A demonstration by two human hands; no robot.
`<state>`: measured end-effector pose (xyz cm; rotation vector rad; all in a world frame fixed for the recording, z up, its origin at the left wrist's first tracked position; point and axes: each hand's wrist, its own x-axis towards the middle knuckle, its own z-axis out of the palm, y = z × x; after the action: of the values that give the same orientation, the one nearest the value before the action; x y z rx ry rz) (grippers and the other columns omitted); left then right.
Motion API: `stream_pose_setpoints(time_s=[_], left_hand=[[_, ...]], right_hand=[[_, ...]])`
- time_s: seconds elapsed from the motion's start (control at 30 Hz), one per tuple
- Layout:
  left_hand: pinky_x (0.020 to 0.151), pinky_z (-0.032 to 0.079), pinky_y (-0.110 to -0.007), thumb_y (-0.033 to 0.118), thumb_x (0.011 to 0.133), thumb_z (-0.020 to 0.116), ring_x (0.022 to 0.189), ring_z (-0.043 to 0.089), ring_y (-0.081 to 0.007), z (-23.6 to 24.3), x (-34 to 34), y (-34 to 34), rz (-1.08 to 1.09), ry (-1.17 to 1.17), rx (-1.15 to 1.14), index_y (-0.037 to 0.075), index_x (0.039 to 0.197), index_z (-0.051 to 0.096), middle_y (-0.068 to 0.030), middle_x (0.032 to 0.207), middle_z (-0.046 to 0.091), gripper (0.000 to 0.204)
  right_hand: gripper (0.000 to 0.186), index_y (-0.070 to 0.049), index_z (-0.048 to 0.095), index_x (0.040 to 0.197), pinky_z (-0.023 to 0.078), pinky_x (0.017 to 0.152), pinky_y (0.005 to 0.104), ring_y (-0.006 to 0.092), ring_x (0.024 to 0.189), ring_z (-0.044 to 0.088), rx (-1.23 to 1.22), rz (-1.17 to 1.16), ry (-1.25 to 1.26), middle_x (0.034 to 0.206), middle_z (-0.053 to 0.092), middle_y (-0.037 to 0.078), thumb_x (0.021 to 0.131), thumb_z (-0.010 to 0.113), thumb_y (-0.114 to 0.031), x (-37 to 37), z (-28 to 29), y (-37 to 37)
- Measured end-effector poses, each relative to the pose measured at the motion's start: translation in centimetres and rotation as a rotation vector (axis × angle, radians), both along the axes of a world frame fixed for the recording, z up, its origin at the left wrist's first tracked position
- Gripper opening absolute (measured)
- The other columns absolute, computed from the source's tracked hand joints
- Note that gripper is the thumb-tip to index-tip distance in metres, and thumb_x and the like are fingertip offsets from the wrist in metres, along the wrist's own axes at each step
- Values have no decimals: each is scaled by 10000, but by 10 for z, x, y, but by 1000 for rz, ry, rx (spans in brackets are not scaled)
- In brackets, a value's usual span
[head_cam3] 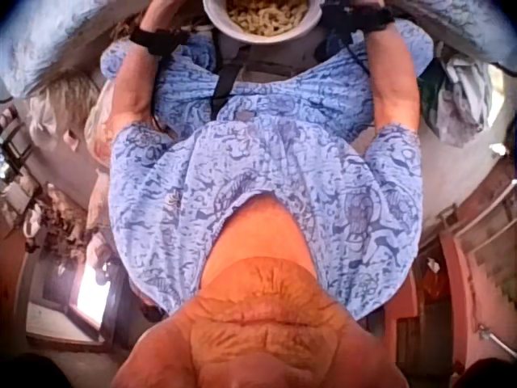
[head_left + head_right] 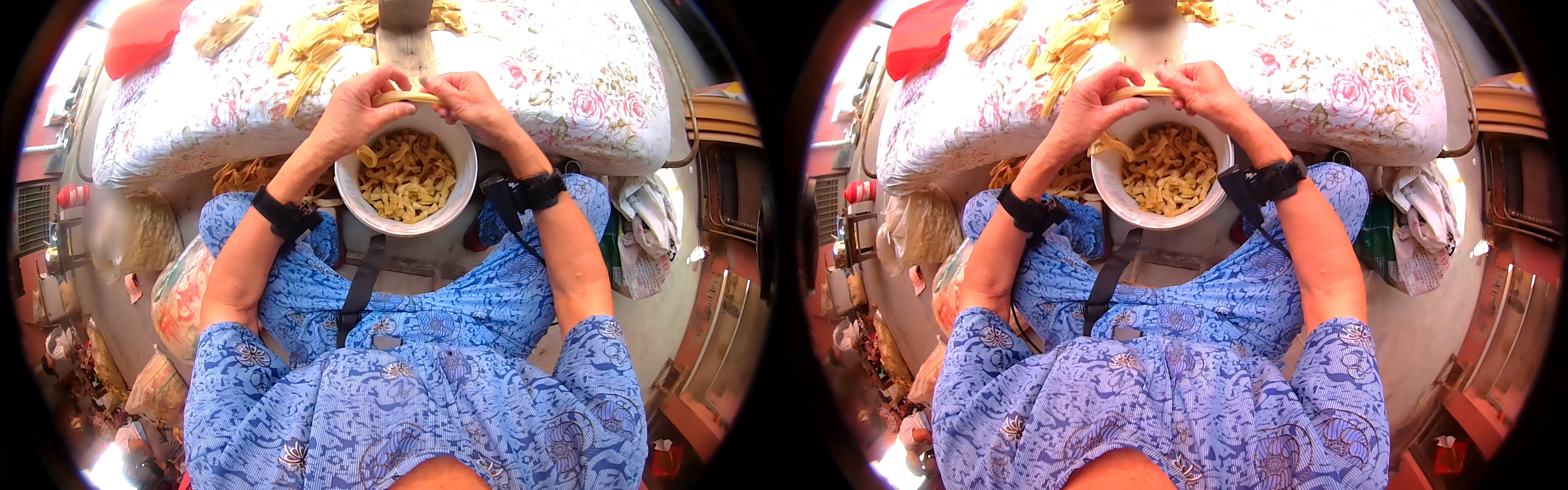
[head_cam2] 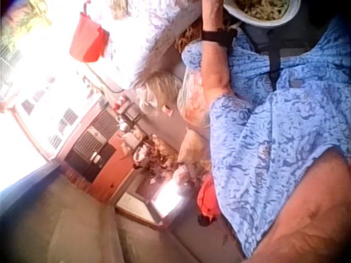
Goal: The person shreds dried tobacco leaves by hand using a wooden shredding tool, placing the resulting strips into a bucket.
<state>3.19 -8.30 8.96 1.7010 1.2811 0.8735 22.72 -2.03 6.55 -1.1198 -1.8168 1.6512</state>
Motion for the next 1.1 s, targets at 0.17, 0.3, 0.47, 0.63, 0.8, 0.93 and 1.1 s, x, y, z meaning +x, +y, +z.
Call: stream_pose_setpoints(time_s=[0.17, 0.3, 0.47, 0.63, 0.8, 0.93, 1.1], left_hand=[[532, 413, -220, 118, 778, 647, 579, 488, -75, -21, -8, 8, -11, 12, 175, 30, 803, 575, -14, 642, 555, 116], [459, 336, -176, 247, 841, 593, 520, 460, -38, -18, -13, 24, -65, -281, -212, 28, 708, 593, 37, 573, 526, 256], [446, 274, -156, 231, 907, 468, 454, 354, -2, -22, 2, 22, -71, -641, -691, 48, 757, 558, 46, 565, 470, 253], [416, 231, -155, 199, 914, 444, 425, 299, 3, -48, 9, 18, -237, -985, -990, 36, 868, 547, 52, 585, 434, 198], [416, 231, -136, 146, 874, 506, 421, 287, 5, -35, 19, 19, -194, -1019, -980, 38, 922, 559, 44, 640, 449, 130], [457, 331, -154, 161, 905, 472, 504, 406, -8, -46, 22, 21, 168, -1242, -742, 60, 916, 536, 16, 709, 515, 121], [522, 403, -170, 237, 901, 486, 555, 457, -31, -32, 20, 18, 290, -1009, -440, 59, 929, 600, 11, 778, 590, 213]], right_hand=[[246, -18, 648, 689, 374, 455, 218, 66, 480, 483, 190, 111, -255, 543, 565, 44, 795, 587, -231, -5, 4, -7], [399, 19, 614, 937, 308, 437, 201, 47, 433, 352, -347, 421, 240, 494, 419, -49, 853, 546, -365, -10, 29, -26], [490, 14, 569, 1068, 304, 447, 202, 47, 445, 331, -266, 186, 438, 486, 364, -61, 872, 493, -428, -17, 15, -15], [221, -40, 646, 981, 409, 517, 202, 27, 536, 458, 420, 65, 13, 649, 577, -20, 839, 584, -197, -20, -3, -5], [211, -71, 647, 980, 458, 624, 235, 104, 701, 557, 511, 51, -86, 797, 612, 17, 802, 588, -167, -19, -11, 0], [194, -107, 660, 940, 463, 679, 257, 165, 836, 574, 887, -175, -271, 968, 603, 70, 769, 591, -165, -28, 4, -5], [188, -58, 655, 884, 453, 539, 258, 154, 566, 590, 762, -278, -291, 649, 629, 56, 797, 592, -213, -33, 3, -4]])
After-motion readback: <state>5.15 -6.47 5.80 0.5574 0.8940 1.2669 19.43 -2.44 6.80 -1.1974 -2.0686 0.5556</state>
